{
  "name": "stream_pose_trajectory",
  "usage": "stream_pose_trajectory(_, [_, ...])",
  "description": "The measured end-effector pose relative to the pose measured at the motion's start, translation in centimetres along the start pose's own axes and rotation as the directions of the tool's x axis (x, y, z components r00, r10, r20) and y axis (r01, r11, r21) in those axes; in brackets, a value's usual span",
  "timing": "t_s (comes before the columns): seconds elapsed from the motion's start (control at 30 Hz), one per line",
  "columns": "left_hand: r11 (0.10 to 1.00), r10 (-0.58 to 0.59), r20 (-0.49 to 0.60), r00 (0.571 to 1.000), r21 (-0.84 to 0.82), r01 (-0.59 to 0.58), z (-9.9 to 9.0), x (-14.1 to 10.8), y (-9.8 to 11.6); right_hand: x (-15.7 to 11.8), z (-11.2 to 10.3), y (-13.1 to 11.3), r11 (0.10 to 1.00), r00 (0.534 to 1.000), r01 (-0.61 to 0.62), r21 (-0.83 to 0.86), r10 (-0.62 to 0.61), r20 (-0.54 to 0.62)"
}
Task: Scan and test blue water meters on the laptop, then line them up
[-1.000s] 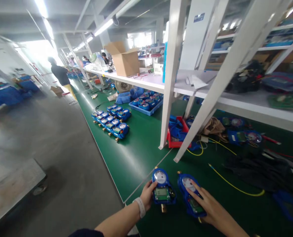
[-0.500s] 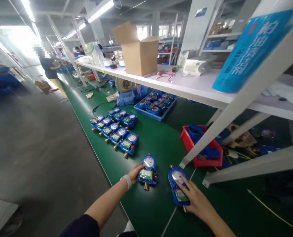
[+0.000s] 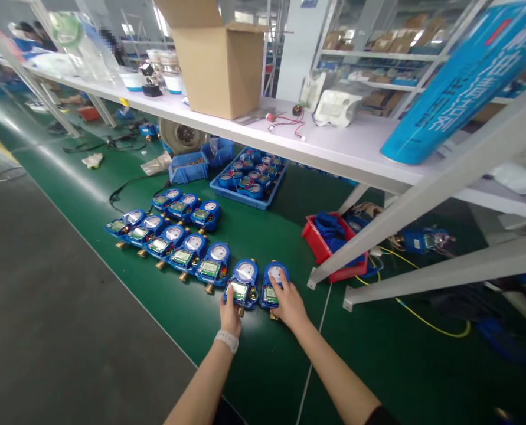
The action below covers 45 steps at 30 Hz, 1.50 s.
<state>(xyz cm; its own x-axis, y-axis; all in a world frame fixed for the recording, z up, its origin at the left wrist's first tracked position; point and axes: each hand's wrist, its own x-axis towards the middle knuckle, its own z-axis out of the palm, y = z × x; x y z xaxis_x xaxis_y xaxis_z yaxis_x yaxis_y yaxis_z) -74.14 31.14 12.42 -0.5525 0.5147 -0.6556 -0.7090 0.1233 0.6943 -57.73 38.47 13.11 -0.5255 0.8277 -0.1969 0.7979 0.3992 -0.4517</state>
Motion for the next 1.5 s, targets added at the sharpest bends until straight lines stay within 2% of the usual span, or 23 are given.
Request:
stream_pose_trajectory(0.1, [1.0,-0.029,-0.013,1.0,-0.011,0.028,-0.6,-0.7,-0.2,-0.8,-0.5,1.3,0.98,1.0,-0.005,0.197,0.01,-0.024])
stream_pose_trajectory(0.2, [0.996,-0.083,-0.001,0.997,0.024,0.083,-1.4,-1.1,0.3,-2.5,-0.3,2.9,0.909,0.983,-0.104,0.404,0.156,-0.097])
stream_pose_trajectory(0.3, [0.985,-0.156,-0.029,0.987,0.072,0.158,-1.8,-1.8,0.8,-4.1,1.5,4.0,0.73,0.942,-0.233,0.643,0.333,-0.037])
stream_pose_trajectory(0.4, [0.967,-0.236,-0.019,0.972,0.096,0.237,-1.6,-2.7,1.0,-4.8,3.6,4.5,0.504,0.915,-0.259,0.824,0.402,0.041])
stream_pose_trajectory(0.47, [0.961,-0.262,0.0,0.965,0.086,0.261,-1.1,-3.1,0.9,-4.7,4.5,4.7,0.45,0.905,-0.245,0.859,0.423,0.037])
stream_pose_trajectory(0.53, [0.964,-0.261,0.001,0.965,0.052,0.26,-0.3,-3.1,0.6,-4.1,4.5,5.2,0.481,0.913,-0.233,0.845,0.408,0.019])
stream_pose_trajectory(0.7, [0.98,-0.189,-0.042,0.981,-0.079,0.185,3.0,-1.1,-0.2,0.0,2.2,7.1,0.684,0.965,-0.182,0.706,0.262,-0.005])
stream_pose_trajectory(0.83, [0.984,-0.106,-0.104,0.989,-0.151,0.089,6.8,1.7,-0.2,5.9,-0.7,8.3,0.803,0.986,-0.147,0.577,0.164,0.024])
stream_pose_trajectory(1.03, [0.996,-0.006,-0.275,0.961,-0.088,-0.019,12.6,7.5,0.8,15.3,-3.9,8.0,0.864,0.997,-0.073,0.498,0.068,0.029])
stream_pose_trajectory(1.17, [0.996,0.041,-0.451,0.892,0.087,-0.001,15.7,12.4,3.1,19.9,-4.6,6.3,0.894,0.998,-0.067,0.444,0.052,0.046])
stream_pose_trajectory(1.27, [0.976,0.093,-0.536,0.839,0.214,0.029,16.9,15.6,5.4,21.6,-4.3,4.0,0.913,0.994,-0.108,0.393,0.096,0.052])
stream_pose_trajectory(1.4, [0.934,0.195,-0.543,0.816,0.357,0.015,17.1,18.4,8.3,22.6,-3.0,-0.1,0.916,0.979,-0.202,0.348,0.201,0.039])
stream_pose_trajectory(1.5, [0.889,0.274,-0.479,0.834,0.457,-0.03,16.6,18.8,10.4,23.1,-2.3,-2.9,0.889,0.953,-0.293,0.352,0.302,0.032])
